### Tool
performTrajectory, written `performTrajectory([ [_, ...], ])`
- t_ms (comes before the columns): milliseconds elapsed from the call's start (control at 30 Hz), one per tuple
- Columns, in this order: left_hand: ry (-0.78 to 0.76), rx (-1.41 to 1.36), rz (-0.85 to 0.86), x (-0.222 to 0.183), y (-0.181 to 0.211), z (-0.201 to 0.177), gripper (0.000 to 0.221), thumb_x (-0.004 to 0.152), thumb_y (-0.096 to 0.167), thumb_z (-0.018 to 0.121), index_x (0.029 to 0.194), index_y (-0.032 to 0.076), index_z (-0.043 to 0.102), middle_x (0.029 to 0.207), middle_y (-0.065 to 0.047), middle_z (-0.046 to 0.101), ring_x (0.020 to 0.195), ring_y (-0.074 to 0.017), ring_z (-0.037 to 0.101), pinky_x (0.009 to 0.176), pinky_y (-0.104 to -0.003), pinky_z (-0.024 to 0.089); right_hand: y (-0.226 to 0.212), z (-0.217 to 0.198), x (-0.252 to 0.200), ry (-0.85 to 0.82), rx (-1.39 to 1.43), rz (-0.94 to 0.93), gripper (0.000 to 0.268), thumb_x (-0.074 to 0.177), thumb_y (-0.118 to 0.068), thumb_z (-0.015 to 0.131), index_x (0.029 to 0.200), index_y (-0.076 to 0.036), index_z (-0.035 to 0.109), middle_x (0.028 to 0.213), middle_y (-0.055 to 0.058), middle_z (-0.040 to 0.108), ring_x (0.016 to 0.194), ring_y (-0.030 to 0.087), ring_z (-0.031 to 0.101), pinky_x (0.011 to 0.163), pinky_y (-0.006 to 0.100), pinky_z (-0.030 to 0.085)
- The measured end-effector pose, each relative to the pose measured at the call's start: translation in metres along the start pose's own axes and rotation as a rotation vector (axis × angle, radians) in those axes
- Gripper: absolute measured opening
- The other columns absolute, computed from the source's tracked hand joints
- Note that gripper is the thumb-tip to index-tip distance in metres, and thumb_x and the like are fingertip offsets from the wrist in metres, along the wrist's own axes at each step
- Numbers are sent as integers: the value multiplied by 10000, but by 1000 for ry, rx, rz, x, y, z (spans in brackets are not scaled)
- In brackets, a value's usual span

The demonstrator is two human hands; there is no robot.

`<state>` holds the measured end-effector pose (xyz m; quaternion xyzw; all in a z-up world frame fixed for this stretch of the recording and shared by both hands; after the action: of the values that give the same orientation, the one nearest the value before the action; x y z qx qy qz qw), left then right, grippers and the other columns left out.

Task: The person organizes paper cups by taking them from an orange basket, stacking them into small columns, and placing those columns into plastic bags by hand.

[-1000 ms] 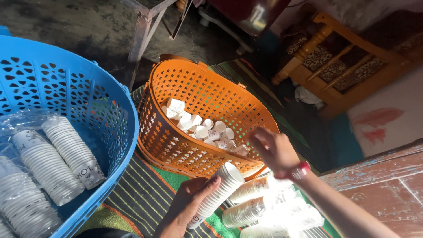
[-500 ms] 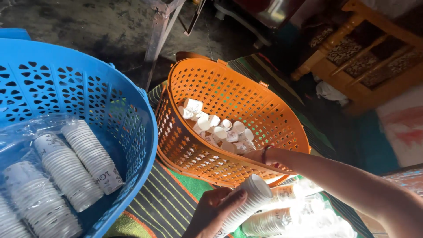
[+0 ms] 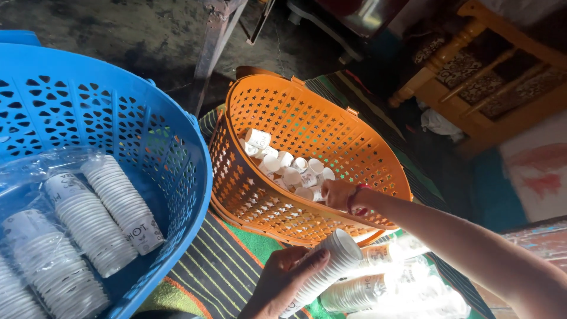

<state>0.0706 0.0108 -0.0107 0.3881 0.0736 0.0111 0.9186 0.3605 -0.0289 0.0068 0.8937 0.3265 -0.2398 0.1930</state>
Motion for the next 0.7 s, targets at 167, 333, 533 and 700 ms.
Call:
performTrajectory([
  [167, 33, 26, -7, -8, 5, 3, 503, 798, 479, 767, 969, 9, 819, 779, -75, 786, 682, -121, 708, 651, -287, 547, -23, -55, -69, 96, 159, -165, 462, 882, -286, 747, 1240, -72, 550, 1024, 118, 751, 974, 253, 735, 872, 361, 564],
  [333, 30, 20, 66, 3, 4, -2, 516, 805, 475, 789, 949, -19, 826, 769, -78, 785, 679, -113, 702, 650, -278, 544, -51, -128, -185, 505, 362, -240, 500, 918, -299, 681, 1348, -104, 515, 1088, 102, 773, 1055, 215, 742, 913, 385, 580],
  [533, 31, -46, -25, -1, -1, 2, 533, 769, 471, 800, 936, -35, 814, 748, -103, 788, 623, -144, 712, 607, -294, 563, -87, -131, -292, 693, 499, -662, 426, 957, -59, 622, 1355, -21, 474, 1347, 164, 617, 1093, 255, 767, 891, 381, 599],
  [700, 42, 38, 10, -3, 3, 3, 592, 740, 535, 791, 943, -20, 826, 743, -102, 796, 598, -144, 711, 576, -291, 554, -105, -109, -316, 569, 402, -650, 466, 962, -24, 673, 1381, -20, 468, 1115, 112, 783, 985, 237, 782, 838, 330, 652],
])
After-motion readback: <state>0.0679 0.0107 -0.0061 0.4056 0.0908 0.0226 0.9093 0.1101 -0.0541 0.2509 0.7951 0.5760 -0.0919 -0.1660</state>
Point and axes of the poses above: each hand's wrist, its own x-axis towards the middle knuckle, its own z-axis out of the palm, y = z × x, the point moved 7 cm from there along x, towards the middle knuckle
